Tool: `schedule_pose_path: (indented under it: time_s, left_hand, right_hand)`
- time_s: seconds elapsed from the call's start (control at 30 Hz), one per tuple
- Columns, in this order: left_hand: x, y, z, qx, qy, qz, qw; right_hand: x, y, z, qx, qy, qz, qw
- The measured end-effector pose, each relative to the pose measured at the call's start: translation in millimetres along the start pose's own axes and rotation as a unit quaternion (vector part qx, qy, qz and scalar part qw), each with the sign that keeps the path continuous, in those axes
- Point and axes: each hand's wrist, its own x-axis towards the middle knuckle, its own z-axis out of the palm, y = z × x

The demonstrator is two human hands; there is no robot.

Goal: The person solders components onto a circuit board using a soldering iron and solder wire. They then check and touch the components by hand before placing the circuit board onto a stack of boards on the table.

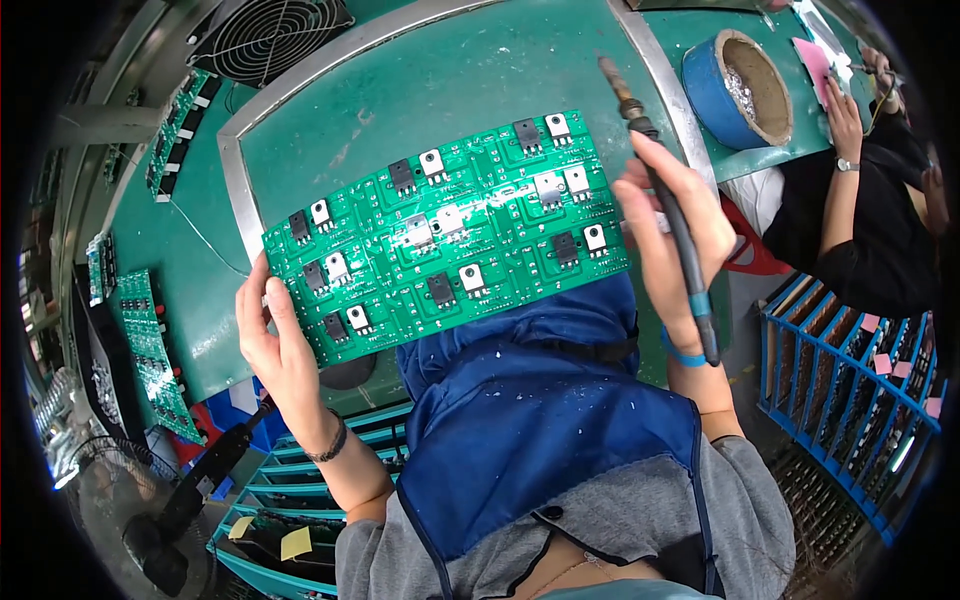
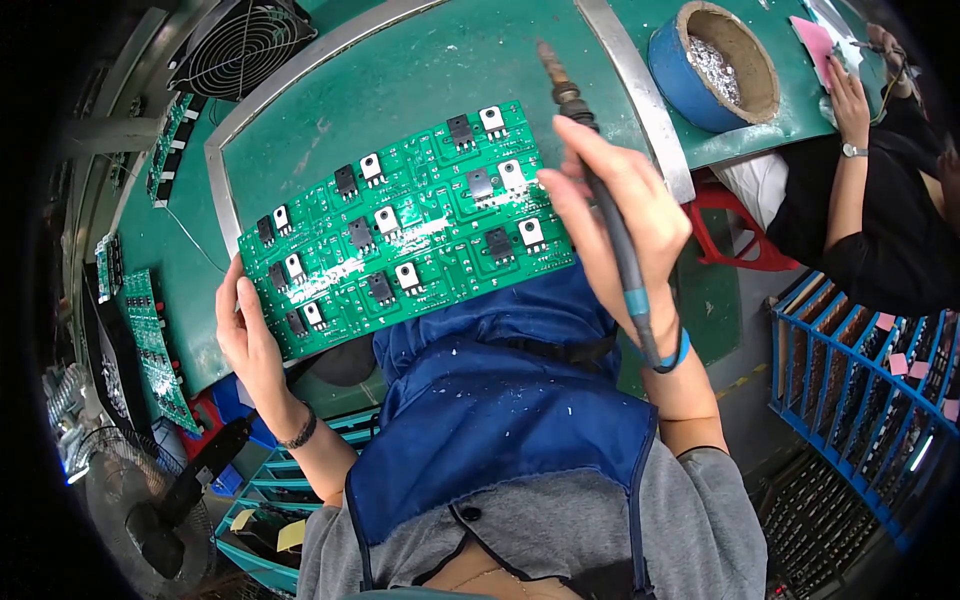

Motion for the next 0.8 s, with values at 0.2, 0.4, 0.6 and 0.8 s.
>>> schedule_pose_path:
  time_s: [0.2,0.4,0.6,0.8]
  left_hand:
    - [-7.6,21.1,-4.5,-0.147,-0.015,-0.069,0.987]
    - [-11.4,33.5,-16.1,-0.403,-0.005,-0.159,0.901]
    - [-21.8,10.9,-18.2,-0.543,-0.043,-0.235,0.805]
    - [-33.8,4.5,-18.5,-0.593,-0.087,-0.235,0.765]
  right_hand:
    - [-5.3,1.1,13.1,0.046,0.01,0.012,0.999]
    - [-8.0,3.7,8.7,0.073,0.032,0.069,0.994]
    - [10.9,-10.7,-6.6,0.167,0.047,0.071,0.982]
    - [29.5,2.0,-1.7,0.195,0.047,0.059,0.978]
